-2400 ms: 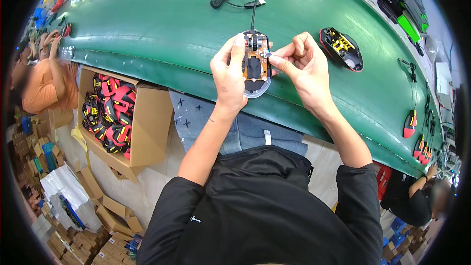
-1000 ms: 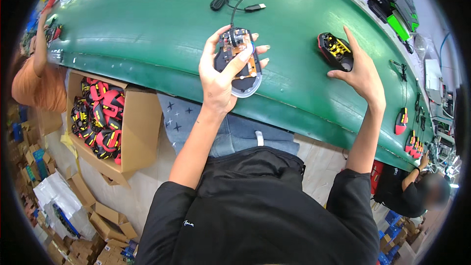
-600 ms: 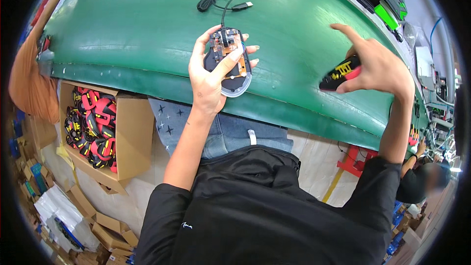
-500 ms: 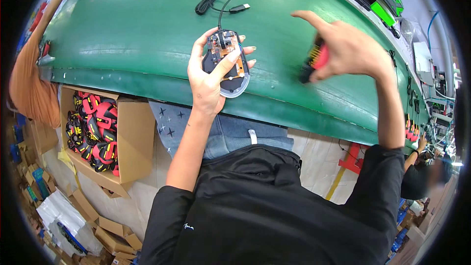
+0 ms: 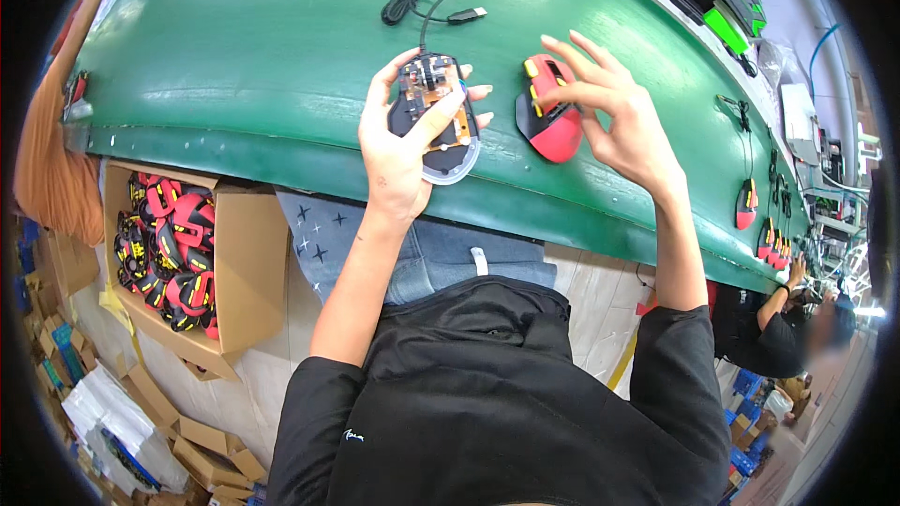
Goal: Assembling the outer casing and internal components of a computer mouse.
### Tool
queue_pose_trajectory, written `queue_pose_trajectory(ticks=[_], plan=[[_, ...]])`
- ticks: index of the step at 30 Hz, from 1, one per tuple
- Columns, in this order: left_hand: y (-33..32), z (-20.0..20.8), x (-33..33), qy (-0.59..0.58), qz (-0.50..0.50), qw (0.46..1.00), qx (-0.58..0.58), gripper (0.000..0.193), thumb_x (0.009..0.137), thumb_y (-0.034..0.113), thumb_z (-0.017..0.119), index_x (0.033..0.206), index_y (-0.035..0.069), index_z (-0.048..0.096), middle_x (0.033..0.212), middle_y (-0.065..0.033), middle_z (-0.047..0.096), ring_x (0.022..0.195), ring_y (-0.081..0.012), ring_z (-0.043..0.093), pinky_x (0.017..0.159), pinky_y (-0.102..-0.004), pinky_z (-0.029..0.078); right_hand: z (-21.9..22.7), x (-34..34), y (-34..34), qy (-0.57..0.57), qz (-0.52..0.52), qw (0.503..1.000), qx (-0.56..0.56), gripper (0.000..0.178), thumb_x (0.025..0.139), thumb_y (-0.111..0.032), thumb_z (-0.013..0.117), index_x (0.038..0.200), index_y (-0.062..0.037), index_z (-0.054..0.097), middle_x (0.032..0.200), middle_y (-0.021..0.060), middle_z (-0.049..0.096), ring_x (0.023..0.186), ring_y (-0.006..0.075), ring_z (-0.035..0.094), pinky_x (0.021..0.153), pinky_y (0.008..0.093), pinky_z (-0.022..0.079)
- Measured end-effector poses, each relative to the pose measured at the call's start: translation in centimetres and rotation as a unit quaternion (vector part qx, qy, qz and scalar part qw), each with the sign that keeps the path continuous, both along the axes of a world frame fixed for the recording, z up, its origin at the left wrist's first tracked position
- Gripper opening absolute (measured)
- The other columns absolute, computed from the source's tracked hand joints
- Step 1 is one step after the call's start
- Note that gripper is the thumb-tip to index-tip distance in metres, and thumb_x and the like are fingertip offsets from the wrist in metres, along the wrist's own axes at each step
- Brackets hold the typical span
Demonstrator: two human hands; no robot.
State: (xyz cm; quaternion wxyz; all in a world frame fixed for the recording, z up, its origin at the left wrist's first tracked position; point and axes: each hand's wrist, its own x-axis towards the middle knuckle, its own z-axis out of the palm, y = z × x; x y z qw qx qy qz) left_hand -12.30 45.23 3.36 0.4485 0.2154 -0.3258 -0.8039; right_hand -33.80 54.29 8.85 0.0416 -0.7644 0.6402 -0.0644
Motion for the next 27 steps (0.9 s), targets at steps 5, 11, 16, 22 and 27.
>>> queue_pose_trajectory(ticks=[5, 11, 16, 22, 27], plan=[[0.1, -0.1, -0.3, -0.001, 0.01, 1.0, 0.01, 0.05, 0.089, -0.005, 0.062, 0.134, 0.0, 0.041, 0.118, -0.0243, 0.059, 0.102, -0.0376, 0.066, 0.081, -0.0464, 0.061, -2.4, 3.6, 0.4, -0.215, -0.19, 0.951, -0.112, 0.044, 0.082, -0.014, 0.068, 0.125, -0.0095, 0.061, 0.14, 0.0175, 0.051, 0.133, 0.0373, 0.043, 0.109, 0.0441, 0.037], [0.6, 0.0, -0.7, -0.05, 0.031, 0.998, -0.013, 0.054, 0.086, -0.008, 0.065, 0.135, -0.004, 0.042, 0.112, -0.0174, 0.062, 0.099, -0.0327, 0.067, 0.08, -0.0421, 0.061, -4.0, 4.8, 0.3, -0.26, -0.225, 0.926, -0.156, 0.051, 0.084, -0.023, 0.071, 0.129, -0.0034, 0.057, 0.131, 0.0229, 0.056, 0.121, 0.0368, 0.055, 0.103, 0.042, 0.042], [0.5, -0.3, -0.5, -0.121, 0.045, 0.988, -0.088, 0.045, 0.09, -0.003, 0.061, 0.132, -0.005, 0.045, 0.112, -0.0135, 0.062, 0.101, -0.0235, 0.067, 0.082, -0.0344, 0.058, -1.8, 9.6, -1.5, -0.312, -0.134, 0.9, -0.275, 0.046, 0.083, -0.015, 0.069, 0.126, -0.0028, 0.059, 0.125, 0.0218, 0.06, 0.119, 0.0355, 0.057, 0.101, 0.0405, 0.044], [0.4, -0.6, -0.2, 0.081, 0.003, 0.997, 0.001, 0.049, 0.102, 0.033, 0.034, 0.134, -0.003, 0.046, 0.132, -0.0134, 0.053, 0.121, -0.0198, 0.051, 0.105, -0.0328, 0.039, -5.2, 13.2, -3.3, -0.213, -0.147, 0.926, -0.276, 0.056, 0.083, -0.017, 0.069, 0.136, -0.0064, 0.053, 0.14, 0.0242, 0.046, 0.117, 0.0398, 0.052, 0.102, 0.045, 0.041], [0.3, -0.3, 0.2, 0.021, 0.027, 0.995, -0.093, 0.055, 0.095, 0.019, 0.06, 0.14, -0.003, 0.039, 0.132, -0.0117, 0.051, 0.121, -0.0169, 0.049, 0.104, -0.0302, 0.038, -4.9, 13.1, -3.5, -0.338, -0.128, 0.906, -0.221, 0.073, 0.082, -0.015, 0.068, 0.147, -0.0024, 0.037, 0.15, 0.0287, 0.032, 0.131, 0.0464, 0.042, 0.107, 0.045, 0.038]])
